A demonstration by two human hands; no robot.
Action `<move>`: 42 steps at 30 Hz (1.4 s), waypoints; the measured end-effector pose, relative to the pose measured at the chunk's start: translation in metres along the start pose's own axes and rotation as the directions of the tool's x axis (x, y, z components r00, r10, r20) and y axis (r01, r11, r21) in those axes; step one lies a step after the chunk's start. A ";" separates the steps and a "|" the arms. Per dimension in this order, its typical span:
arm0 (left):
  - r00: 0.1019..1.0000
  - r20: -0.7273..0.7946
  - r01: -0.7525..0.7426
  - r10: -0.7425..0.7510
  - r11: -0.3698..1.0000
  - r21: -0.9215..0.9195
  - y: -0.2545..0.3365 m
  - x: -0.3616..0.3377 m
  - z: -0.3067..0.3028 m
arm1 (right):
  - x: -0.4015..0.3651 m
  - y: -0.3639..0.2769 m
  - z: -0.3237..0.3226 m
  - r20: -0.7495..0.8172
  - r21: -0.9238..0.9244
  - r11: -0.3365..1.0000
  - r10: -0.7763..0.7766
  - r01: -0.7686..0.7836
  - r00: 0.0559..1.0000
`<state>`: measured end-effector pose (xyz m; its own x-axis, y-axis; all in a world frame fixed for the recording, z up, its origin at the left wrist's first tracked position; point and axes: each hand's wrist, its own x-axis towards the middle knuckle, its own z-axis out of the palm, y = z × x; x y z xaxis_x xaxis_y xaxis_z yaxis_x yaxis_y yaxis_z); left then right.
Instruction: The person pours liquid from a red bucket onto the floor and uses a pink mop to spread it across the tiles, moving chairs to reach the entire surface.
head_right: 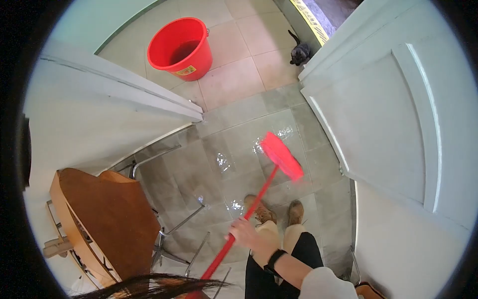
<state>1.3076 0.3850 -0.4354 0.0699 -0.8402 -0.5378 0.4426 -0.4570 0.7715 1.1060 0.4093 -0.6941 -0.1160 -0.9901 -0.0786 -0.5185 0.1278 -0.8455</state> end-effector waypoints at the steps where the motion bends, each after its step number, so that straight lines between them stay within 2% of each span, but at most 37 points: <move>1: 1.000 0.007 0.000 0.000 1.000 0.005 -0.001 0.002 0.003 | 0.020 0.005 0.001 0.005 -0.031 0.999 -0.036 0.036 0.999; 4: 0.999 0.033 0.023 -0.024 1.000 0.010 -0.017 0.010 0.015 | 0.077 0.070 -0.028 0.036 -0.135 0.988 -0.065 0.069 0.997; 6: 0.997 0.054 0.051 -0.051 0.999 0.004 -0.031 0.013 0.027 | 0.090 0.106 -0.075 -0.063 -0.224 0.971 -0.098 0.082 0.993; 8: 0.996 0.070 0.059 -0.059 0.998 0.007 -0.041 0.013 0.038 | 0.077 0.122 -0.109 -0.181 -0.179 0.984 -0.050 0.017 0.982; 10: 0.997 0.071 0.044 -0.044 0.999 0.001 -0.043 0.009 0.045 | 0.042 0.127 -0.111 -0.194 -0.262 0.965 -0.017 -0.035 0.981; 12: 0.999 0.043 0.005 -0.005 1.000 -0.003 -0.034 0.002 0.051 | 0.004 0.119 -0.095 -0.107 -0.243 0.962 0.099 -0.123 0.989; 14: 0.999 0.010 -0.042 0.042 0.999 -0.007 -0.024 -0.005 0.057 | 0.003 0.080 -0.090 -0.045 -0.162 0.980 0.110 -0.116 0.993; 16: 0.996 -0.023 -0.087 0.087 0.996 -0.011 -0.014 -0.012 0.060 | 0.024 0.065 -0.068 0.065 -0.016 0.999 -0.049 0.050 0.997; 18: 0.991 -0.060 -0.117 0.116 0.993 -0.012 -0.010 -0.019 0.069 | 0.067 0.046 -0.054 0.136 -0.008 0.981 -0.191 0.194 0.972; 20: 0.985 -0.101 -0.140 0.138 0.990 -0.017 -0.012 -0.021 0.086 | 0.117 0.040 -0.047 0.141 0.032 0.951 -0.310 0.309 0.940; 22: 0.980 -0.130 -0.152 0.148 0.988 -0.021 -0.016 -0.021 0.109 | 0.160 0.048 -0.072 0.219 0.064 0.949 -0.315 0.309 0.923; 26: 0.987 -0.112 -0.122 0.115 0.991 -0.050 -0.032 -0.008 0.170 | 0.197 0.063 -0.140 0.374 0.092 0.948 -0.315 0.303 0.872; 29: 0.995 -0.051 -0.092 0.089 0.995 -0.049 -0.042 0.004 0.219 | 0.224 0.074 -0.194 0.309 0.078 0.891 -0.448 0.447 0.839; 31: 0.998 -0.003 -0.069 0.069 0.997 -0.035 -0.046 0.014 0.248 | 0.241 0.094 -0.227 0.368 0.043 0.909 -0.401 0.415 0.839; 33: 0.997 0.043 -0.070 0.070 0.997 -0.019 -0.049 0.026 0.273 | 0.251 0.132 -0.256 0.453 -0.073 0.928 -0.295 0.365 0.841; 36: 0.990 0.083 -0.114 0.113 0.993 0.007 -0.036 0.050 0.293 | 0.268 0.153 -0.296 0.571 -0.162 0.936 -0.169 0.312 0.803; 39: 0.973 0.117 -0.204 0.199 0.978 0.032 0.000 0.079 0.309 | 0.311 0.122 -0.293 0.723 -0.192 0.936 -0.068 0.294 0.687; 42: 0.927 0.173 -0.348 0.334 0.935 0.061 0.050 0.111 0.340 | 0.360 0.100 -0.251 0.662 0.038 0.913 -0.327 0.406 0.674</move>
<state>1.0338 0.1693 -0.3412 0.0580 -0.9816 -0.1822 0.3353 -0.1527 0.9296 0.7995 0.0800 -0.6743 0.6523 -0.7474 -0.1262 -0.4886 -0.2873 -0.8238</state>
